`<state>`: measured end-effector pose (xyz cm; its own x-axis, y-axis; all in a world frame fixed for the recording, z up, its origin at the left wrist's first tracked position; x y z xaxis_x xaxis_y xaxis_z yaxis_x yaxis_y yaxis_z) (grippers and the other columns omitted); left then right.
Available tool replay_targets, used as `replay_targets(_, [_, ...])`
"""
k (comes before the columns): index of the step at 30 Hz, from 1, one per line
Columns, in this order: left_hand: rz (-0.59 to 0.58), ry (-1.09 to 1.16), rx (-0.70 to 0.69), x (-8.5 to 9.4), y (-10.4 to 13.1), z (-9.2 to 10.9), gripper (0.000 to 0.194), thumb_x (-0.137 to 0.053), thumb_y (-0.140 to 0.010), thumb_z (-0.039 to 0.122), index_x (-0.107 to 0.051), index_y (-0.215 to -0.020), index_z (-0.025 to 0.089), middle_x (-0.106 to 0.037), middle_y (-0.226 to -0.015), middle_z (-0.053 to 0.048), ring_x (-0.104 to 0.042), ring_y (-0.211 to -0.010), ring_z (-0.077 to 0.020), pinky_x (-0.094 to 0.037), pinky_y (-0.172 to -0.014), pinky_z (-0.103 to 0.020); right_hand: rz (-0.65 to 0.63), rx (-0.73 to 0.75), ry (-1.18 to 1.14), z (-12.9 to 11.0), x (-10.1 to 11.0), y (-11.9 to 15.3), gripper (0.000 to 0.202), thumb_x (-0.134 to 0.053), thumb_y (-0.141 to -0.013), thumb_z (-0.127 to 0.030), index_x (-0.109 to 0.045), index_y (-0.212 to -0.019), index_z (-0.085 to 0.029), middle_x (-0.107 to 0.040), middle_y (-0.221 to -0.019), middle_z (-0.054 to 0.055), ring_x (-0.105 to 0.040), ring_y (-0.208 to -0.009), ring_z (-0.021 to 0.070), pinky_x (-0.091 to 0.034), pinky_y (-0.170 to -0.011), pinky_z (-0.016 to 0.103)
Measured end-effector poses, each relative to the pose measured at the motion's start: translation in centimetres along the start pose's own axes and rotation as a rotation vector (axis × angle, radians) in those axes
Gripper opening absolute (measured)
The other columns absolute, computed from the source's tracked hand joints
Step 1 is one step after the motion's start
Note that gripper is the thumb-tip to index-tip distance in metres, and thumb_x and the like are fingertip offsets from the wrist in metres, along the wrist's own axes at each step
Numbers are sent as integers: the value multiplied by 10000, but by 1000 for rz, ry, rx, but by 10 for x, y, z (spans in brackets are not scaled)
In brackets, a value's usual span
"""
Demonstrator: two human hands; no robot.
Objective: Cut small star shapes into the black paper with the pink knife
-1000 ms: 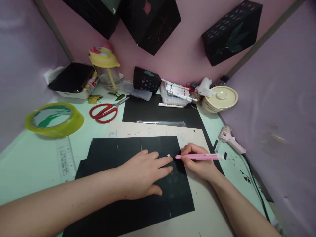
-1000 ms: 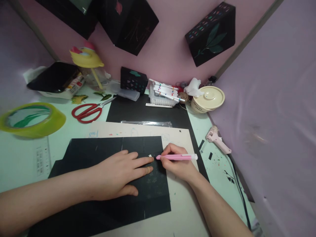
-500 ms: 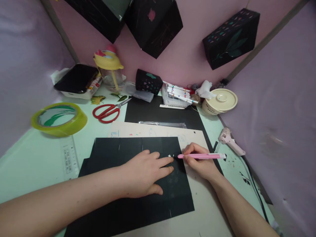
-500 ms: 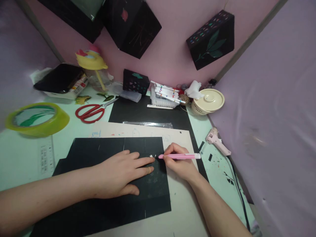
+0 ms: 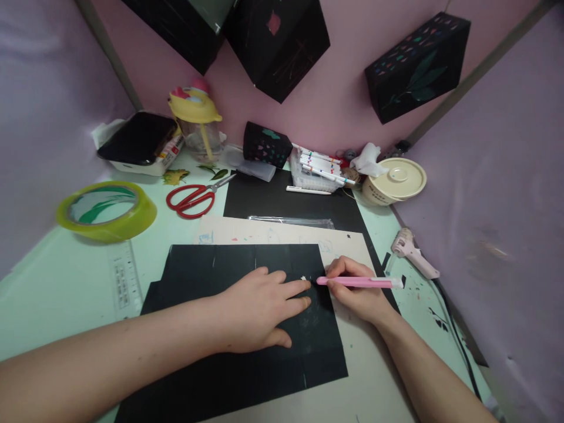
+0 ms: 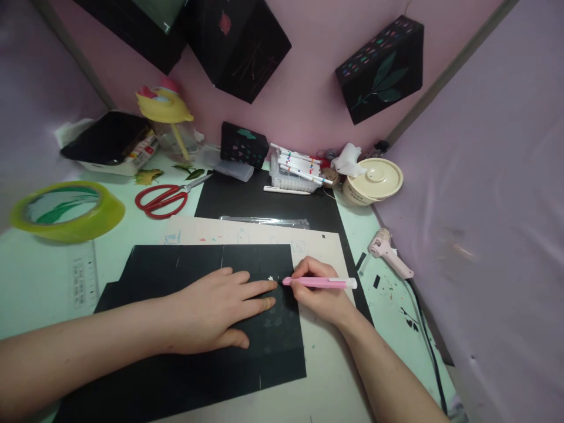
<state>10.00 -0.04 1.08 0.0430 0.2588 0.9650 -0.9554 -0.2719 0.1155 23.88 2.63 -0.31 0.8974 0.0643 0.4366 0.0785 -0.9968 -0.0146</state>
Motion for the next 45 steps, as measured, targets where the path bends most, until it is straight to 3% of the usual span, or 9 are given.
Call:
replay_targets(22, [14, -12, -4, -1, -1, -1, 607, -565, -856, 574, -447, -1373, 281, -403, -1488, -27, -530, -1020, -243, -378, -767, -340, -45, 52, -3, -8, -1, -1, 126, -570, -771, -109, -517, -728, -214, -551, -714, -8, -520, -650, 146, -410, -589, 272])
replay_targets(29, [11, -23, -5, 1, -2, -1, 595, -570, -853, 574, -461, -1362, 286, -385, -1499, -27, -534, -1027, -245, -377, -763, -333, -38, 147, -10, -18, 9, -5, 66, -605, -864, -221, -650, -912, -226, -637, -900, 47, -604, -847, 191, -476, -771, 331])
replay_targets(35, [20, -38, -18, 1, 0, 0, 586, -563, -854, 581, -464, -1353, 289, -373, -1505, -25, -537, -1032, -249, -386, -758, -333, -47, 30, -30, -10, 13, -3, 152, -642, -867, -318, -694, -990, -243, -684, -976, 56, -623, -900, 205, -488, -803, 335])
replay_targets(41, [33, -35, -14, 1, 0, 0, 594, -568, -852, 580, -460, -1359, 288, -382, -1499, -39, -542, -1032, -249, -389, -764, -333, -39, 80, -75, -13, 17, -2, 140, -620, -879, -311, -733, -843, -238, -640, -847, 27, -598, -787, 168, -457, -744, 302])
replay_targets(45, [34, -35, -17, 1, 1, 0, 586, -560, -858, 579, -463, -1356, 286, -378, -1502, -31, -540, -1035, -250, -389, -758, -334, 2, -16, -44, -4, 20, -2, 87, -637, -846, -259, -692, -907, -231, -654, -860, 22, -598, -767, 166, -448, -679, 278])
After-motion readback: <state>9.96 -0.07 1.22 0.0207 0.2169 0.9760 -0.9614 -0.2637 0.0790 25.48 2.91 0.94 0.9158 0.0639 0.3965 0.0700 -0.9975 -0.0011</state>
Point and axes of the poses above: each hand's wrist, its own y-axis away from the middle knuckle, its own x-axis out of the back of the hand, z = x × y, the point moved 10 cm from there along -y, towards the middle knuckle
